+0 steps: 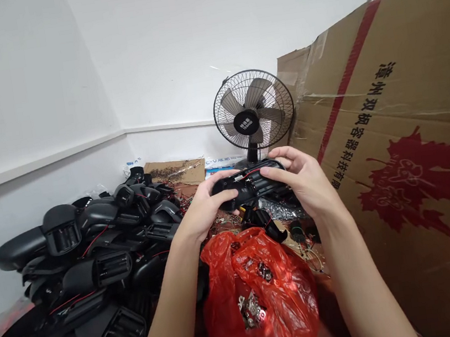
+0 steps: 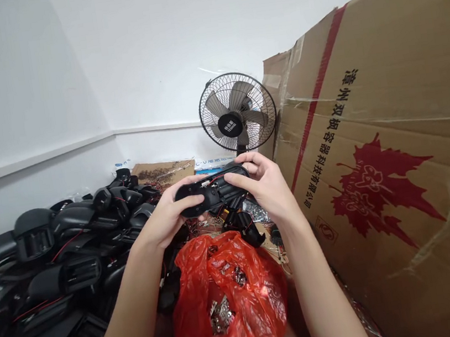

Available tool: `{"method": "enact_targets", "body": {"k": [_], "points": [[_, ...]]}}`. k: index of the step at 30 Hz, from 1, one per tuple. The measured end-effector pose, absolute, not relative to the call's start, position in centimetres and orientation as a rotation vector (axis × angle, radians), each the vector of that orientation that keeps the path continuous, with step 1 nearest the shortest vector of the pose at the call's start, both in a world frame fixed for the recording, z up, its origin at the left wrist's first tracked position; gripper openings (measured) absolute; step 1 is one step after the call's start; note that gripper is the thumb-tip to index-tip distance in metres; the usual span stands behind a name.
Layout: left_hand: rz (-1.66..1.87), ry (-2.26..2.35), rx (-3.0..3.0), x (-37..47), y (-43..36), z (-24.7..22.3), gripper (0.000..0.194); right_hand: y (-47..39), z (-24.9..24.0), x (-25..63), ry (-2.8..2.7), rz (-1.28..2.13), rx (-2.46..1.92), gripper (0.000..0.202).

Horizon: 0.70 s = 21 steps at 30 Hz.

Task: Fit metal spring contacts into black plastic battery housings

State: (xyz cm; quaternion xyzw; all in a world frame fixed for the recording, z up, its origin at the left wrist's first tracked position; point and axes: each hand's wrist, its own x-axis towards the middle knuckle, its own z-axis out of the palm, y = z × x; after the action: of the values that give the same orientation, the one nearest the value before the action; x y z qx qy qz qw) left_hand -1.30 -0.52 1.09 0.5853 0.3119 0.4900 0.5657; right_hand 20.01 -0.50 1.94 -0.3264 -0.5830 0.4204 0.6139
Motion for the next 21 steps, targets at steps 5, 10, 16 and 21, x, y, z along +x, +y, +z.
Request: {"method": "enact_targets", "body": {"k": [5,10,16,21], "points": [[1.309,0.837,1.397,-1.3,0.4,0.8,0.025,0.0,1.8,21.4,-1.526,1.06,-0.878,0.044],[1.119,0.73,1.532,-3.1,0.5,0.9,0.045,0.8,1.5,21.6,-1.728,0.903,-0.887,0.037],[0.905,0.773,1.637,-5.2,1.5,0.2,0.061,0.0,1.9,20.6,-1.943,0.36,-0.799,0.006],[0.607,0.685,1.634,-5.1,1.9,-0.2,0.057,-1.6,2.3,19.0,-2.181,0.245,-0.657,0.015]]}}
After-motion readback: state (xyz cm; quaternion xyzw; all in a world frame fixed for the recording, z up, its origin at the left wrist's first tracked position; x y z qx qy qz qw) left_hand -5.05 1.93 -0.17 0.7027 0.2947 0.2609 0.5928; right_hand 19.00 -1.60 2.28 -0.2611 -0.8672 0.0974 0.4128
